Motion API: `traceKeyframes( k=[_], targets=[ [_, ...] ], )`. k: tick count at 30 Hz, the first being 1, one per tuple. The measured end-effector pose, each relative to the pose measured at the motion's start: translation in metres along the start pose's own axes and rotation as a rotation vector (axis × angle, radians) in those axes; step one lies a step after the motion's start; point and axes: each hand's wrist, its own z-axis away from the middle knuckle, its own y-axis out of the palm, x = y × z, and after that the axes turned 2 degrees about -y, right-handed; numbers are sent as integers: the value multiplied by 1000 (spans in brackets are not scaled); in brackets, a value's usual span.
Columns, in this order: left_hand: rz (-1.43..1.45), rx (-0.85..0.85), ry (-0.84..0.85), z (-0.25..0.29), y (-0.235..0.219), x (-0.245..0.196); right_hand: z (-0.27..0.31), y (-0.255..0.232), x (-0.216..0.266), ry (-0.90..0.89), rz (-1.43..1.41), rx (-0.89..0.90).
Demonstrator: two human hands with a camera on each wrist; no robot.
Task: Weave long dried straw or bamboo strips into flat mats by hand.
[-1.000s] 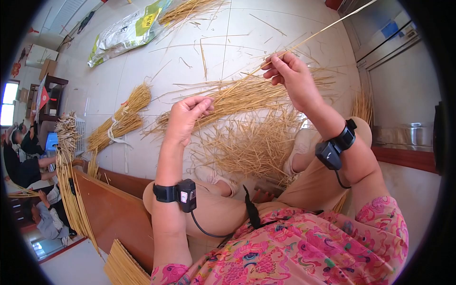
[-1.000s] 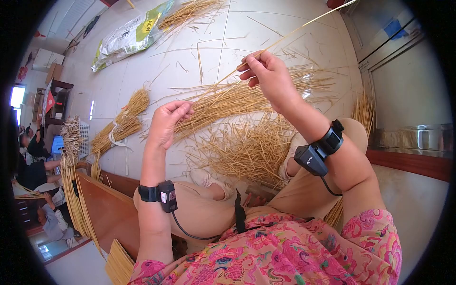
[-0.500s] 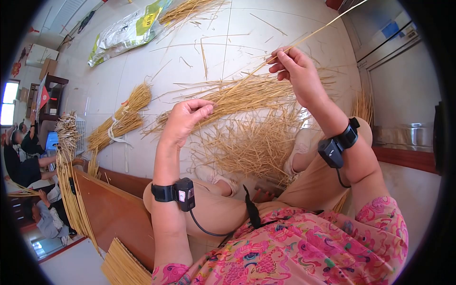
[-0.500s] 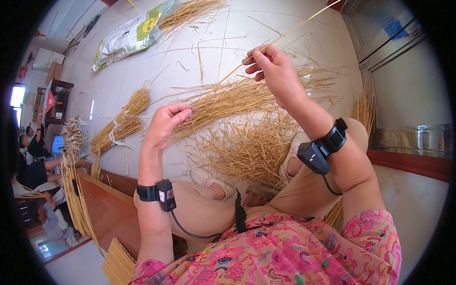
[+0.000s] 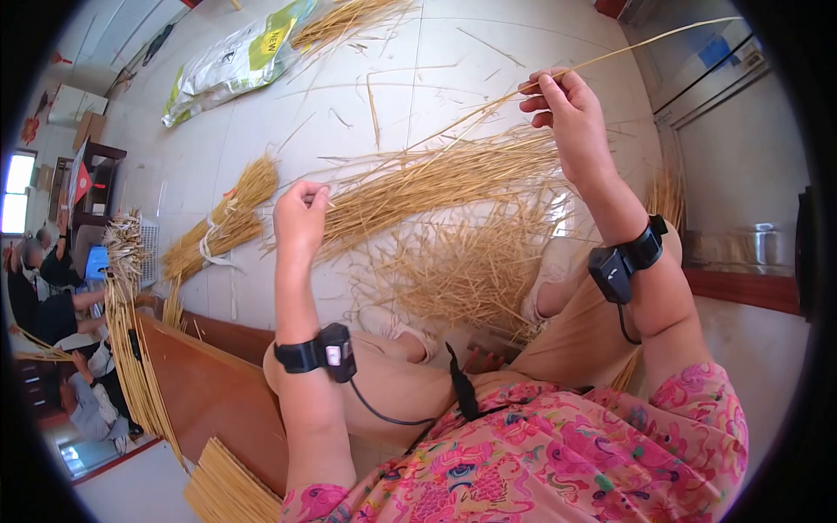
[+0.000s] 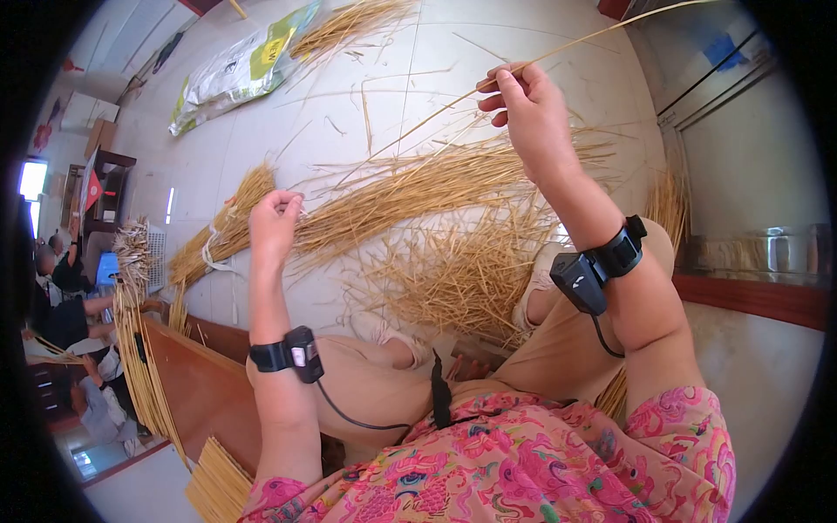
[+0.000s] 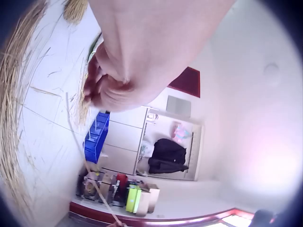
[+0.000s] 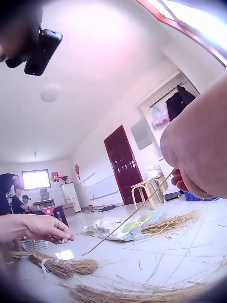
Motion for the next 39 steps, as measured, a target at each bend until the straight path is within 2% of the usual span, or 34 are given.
traceKeyframes(
  k=[1, 2, 5, 6, 9, 10, 13, 17, 18, 20, 23, 25, 30, 33, 36, 39],
  targets=[
    [183, 131, 10, 3, -3, -4, 0, -1, 0, -6, 1, -12],
    [141, 304, 37, 8, -6, -10, -1, -2, 0, -11, 3, -23],
    [242, 617, 137, 26, 10, -28, 4, 2, -5, 42, 11, 26],
    [161, 544, 257, 24, 18, -26, 7, 6, -6, 77, 1, 57],
    [-15, 68, 561, 23, 33, -39, 23, 22, -12, 211, -117, 160],
    [-93, 30, 632, 24, 36, -44, 30, 27, -16, 253, -147, 196],
    [-68, 107, 664, 29, 54, -43, 48, 41, -30, 369, -225, 309],
    [-165, 291, 385, 36, 58, -43, 59, 51, -41, 451, -221, 387],
    [-188, 279, 385, 36, 57, -41, 59, 50, -41, 458, -198, 390],
    [-234, 252, 384, 30, 52, -33, 49, 45, -39, 413, -270, 316],
    [-285, 177, 525, 16, 39, -10, 30, 35, -35, 337, -328, 156],
    [-409, 176, 491, 10, 29, 3, 20, 26, -29, 312, -320, 73],
    [-678, 138, 386, 6, 13, 23, 14, 20, -24, 283, -316, 69],
    [-413, -11, 610, 11, 29, 10, 25, 30, -28, 329, -295, 149],
    [-275, 99, 687, 17, 41, -19, 39, 43, -31, 386, -264, 250],
    [71, 249, 394, 28, 55, -36, 49, 51, -43, 373, -250, 363]
  ],
)
